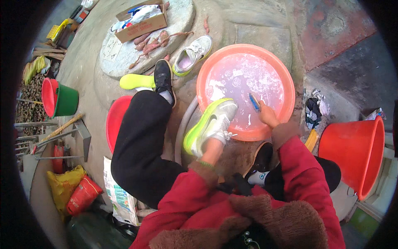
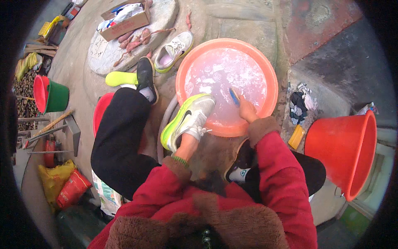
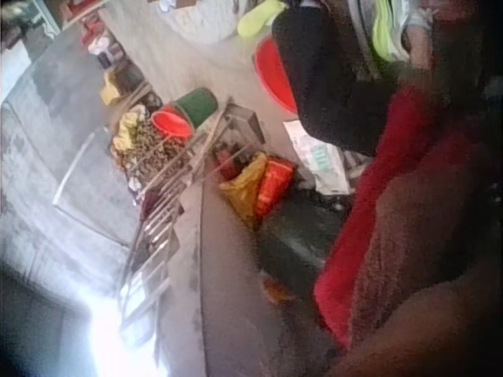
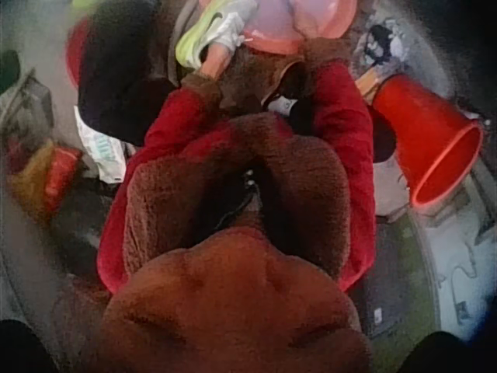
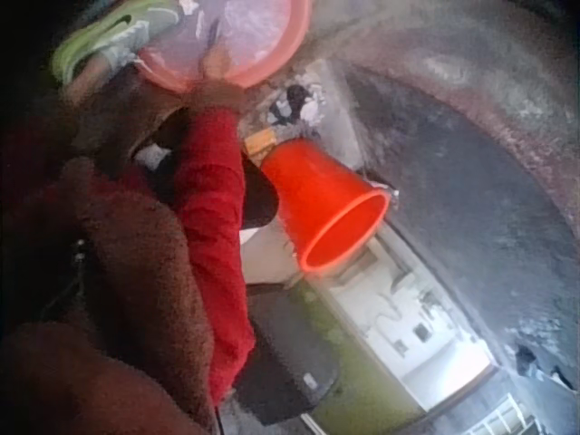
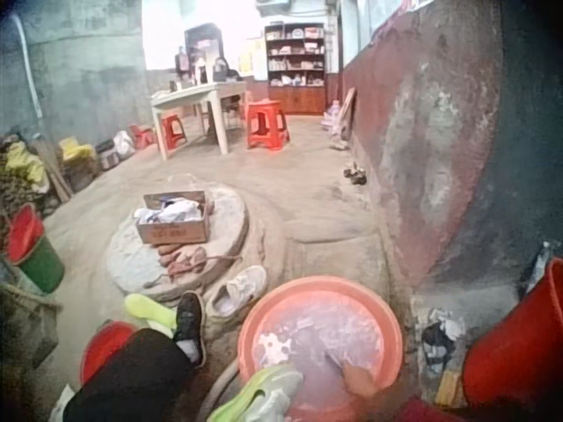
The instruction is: The person sits on the ground and washes a white and green sneaker using a brush and soapy water in a pink basin. They scrub the shoe repeatedly, dipping the brush into the water and cleaning different parts of the shoe.
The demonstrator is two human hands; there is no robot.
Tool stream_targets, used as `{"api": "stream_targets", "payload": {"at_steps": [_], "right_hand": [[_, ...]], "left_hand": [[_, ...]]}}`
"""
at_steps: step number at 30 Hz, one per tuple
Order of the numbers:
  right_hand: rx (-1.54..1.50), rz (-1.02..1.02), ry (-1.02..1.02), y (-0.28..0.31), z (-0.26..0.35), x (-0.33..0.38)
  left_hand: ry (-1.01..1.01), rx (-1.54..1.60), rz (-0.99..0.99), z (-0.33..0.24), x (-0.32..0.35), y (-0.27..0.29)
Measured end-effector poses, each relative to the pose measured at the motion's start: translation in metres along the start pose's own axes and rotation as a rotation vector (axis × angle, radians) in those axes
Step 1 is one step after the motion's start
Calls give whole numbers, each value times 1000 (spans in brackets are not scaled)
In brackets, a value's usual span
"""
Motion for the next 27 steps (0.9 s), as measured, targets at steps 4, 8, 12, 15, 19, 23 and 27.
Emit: {"api": "stream_targets", "payload": {"at_steps": [4, 8, 12, 15, 19, 23, 27], "right_hand": [[-538, -39, -117, -4, 41, 28], [-288, -166, 345, -6, 112, 80], [3, 131, 234, -13, 150, 110], [34, -71, 144, -4, 171, 111], [20, -117, 158, 4, 186, 110], [55, -76, 92, 9, 182, 107], [63, -53, 247, 10, 185, 111]], "left_hand": [[-67, -144, 76, 9, -20, -1], [-167, -285, 7, 30, -42, 5], [-255, -210, 78, 38, -39, 11], [-35, -161, 186, 37, -33, 11], [-172, -146, 232, 21, -28, 6], [-76, -217, 236, 22, -25, 3], [-147, -203, 183, 18, -19, -1]]}}
Point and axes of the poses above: each hand's wrist, its own x-axis away from the middle knuckle, its own y-axis out of the back of the hand, z = x × y, the point moved 3 cm from there along -x, towards the middle knuckle, and after that the axes turned 1 degree about z, right-handed, at the moved point
